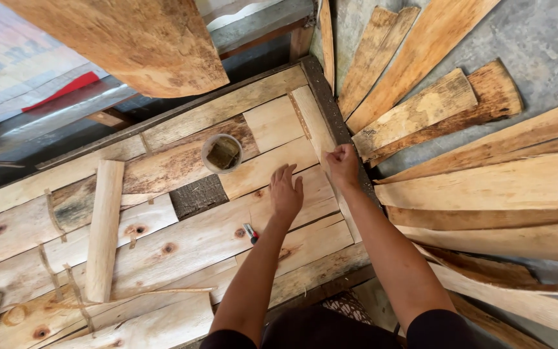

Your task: Applying and trimming thin wood strips to a wooden frame.

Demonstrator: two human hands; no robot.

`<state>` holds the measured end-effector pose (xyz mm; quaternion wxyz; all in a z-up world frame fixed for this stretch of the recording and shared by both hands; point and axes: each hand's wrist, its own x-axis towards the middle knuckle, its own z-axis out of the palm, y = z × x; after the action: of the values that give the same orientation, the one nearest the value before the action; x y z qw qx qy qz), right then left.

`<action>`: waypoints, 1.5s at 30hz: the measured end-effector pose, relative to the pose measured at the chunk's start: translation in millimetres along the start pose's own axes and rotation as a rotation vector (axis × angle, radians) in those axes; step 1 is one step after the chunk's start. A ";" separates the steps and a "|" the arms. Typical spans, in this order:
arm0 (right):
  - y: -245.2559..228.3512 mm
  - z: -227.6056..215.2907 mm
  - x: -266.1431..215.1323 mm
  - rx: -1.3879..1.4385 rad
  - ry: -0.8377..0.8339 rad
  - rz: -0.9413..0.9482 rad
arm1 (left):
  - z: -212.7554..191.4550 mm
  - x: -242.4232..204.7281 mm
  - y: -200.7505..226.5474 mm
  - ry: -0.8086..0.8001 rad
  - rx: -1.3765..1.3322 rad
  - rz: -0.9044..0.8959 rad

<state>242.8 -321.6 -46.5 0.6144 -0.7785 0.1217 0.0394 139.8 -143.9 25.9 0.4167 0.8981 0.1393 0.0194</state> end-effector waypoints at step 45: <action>-4.4 -3.8 17.8 -0.213 -0.241 -0.138 | 46.8 55.2 -23.6 -0.339 0.695 0.209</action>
<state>260.7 -326.8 -45.2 0.5401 -0.8353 -0.0114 0.1027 194.3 -149.5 -26.9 0.1011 0.9854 -0.0252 -0.1348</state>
